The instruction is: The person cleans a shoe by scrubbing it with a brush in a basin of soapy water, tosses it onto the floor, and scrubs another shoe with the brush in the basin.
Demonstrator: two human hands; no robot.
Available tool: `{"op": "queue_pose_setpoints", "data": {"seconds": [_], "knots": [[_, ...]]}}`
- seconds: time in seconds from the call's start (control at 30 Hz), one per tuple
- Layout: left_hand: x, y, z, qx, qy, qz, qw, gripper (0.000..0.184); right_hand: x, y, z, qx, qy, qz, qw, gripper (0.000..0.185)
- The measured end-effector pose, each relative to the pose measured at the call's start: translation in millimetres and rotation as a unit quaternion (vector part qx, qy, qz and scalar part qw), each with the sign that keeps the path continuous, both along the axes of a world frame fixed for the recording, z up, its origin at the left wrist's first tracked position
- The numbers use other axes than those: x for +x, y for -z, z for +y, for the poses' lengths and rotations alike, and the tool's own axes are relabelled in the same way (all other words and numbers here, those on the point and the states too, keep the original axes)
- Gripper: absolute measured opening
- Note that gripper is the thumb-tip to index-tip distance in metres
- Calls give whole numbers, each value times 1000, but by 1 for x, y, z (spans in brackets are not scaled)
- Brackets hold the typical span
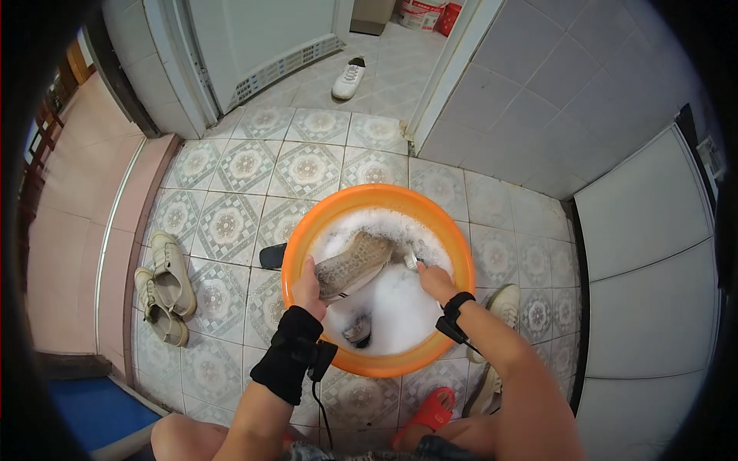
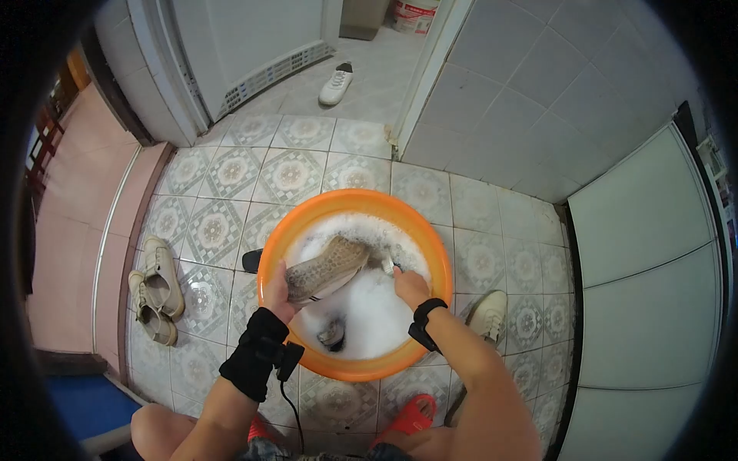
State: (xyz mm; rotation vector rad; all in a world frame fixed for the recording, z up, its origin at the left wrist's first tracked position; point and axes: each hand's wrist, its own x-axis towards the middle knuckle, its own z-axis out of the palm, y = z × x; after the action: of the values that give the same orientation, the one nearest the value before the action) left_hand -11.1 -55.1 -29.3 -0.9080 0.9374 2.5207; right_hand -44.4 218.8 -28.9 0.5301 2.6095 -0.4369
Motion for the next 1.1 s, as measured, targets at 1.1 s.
{"op": "queue_pose_setpoints", "data": {"seconds": [1.1], "knots": [[-6,-12,8,-6,-89,-9,996,52,67,-103,-109,-141,-235,92,957,44]]}}
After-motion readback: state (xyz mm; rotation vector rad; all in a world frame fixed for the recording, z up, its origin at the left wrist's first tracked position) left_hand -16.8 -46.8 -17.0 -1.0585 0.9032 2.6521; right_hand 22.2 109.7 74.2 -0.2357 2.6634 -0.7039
